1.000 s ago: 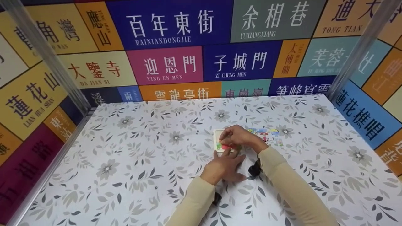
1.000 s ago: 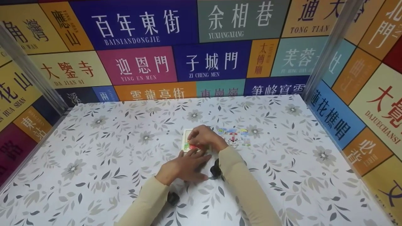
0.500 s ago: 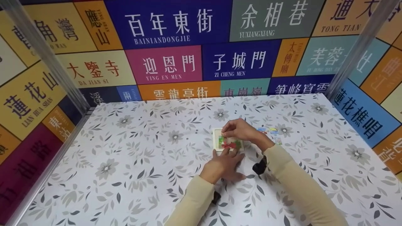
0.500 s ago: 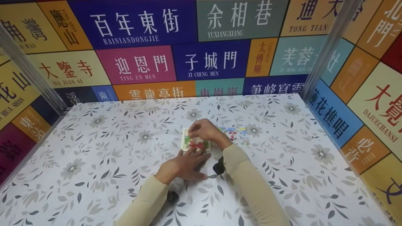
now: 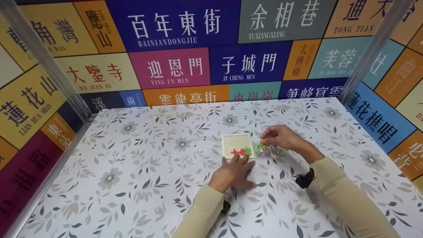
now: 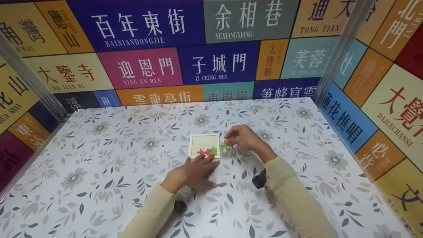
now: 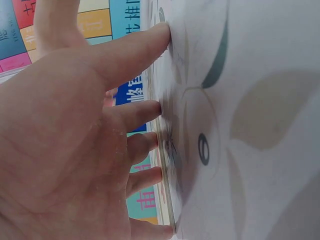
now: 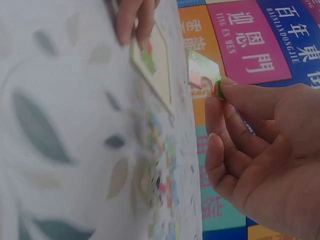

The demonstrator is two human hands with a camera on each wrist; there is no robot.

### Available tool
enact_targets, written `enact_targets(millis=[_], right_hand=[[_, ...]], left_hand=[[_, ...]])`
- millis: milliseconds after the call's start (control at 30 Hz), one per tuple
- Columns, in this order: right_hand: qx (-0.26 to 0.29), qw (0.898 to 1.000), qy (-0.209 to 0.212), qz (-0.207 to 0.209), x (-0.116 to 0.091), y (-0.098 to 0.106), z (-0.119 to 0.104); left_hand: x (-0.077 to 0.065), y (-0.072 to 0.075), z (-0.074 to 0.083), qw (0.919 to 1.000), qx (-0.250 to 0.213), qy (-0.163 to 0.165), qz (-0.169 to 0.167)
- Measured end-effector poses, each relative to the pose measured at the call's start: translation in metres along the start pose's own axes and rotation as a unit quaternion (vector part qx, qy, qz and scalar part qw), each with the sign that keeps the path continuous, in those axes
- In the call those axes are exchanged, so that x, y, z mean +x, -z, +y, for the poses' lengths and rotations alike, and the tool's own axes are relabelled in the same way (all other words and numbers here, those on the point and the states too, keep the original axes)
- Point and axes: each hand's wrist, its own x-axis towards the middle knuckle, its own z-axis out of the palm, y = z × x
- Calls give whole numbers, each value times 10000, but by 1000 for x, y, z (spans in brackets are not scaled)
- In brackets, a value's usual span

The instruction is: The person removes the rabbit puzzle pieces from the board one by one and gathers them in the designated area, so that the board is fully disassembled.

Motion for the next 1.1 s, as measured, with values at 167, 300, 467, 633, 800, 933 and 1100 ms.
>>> enact_targets(millis=[167, 300, 467, 633, 800, 933, 1100], right_hand=[[38, 9998, -54, -208, -12, 4, 15], [-37, 9993, 41, -357, -17, 2, 21], [-162, 9990, 108, -397, -18, -3, 25], [-298, 9989, 221, -272, -16, -9, 28], [-397, 9987, 290, -112, -16, -12, 29], [-670, 9977, 113, -80, -20, -12, 27], [-891, 9959, 119, -96, -21, -14, 25]], left_hand=[[0, 0, -1, 10000, -30, -3, -46], [0, 0, -2, 9999, -42, 20, -93], [0, -1, -2, 9999, -96, 16, -101], [1, -1, -3, 9997, -192, 31, -131], [2, -1, -2, 9997, -204, 38, -152], [2, -1, -1, 9997, -163, 18, -153], [1, -1, -1, 10000, -44, -27, -85]])
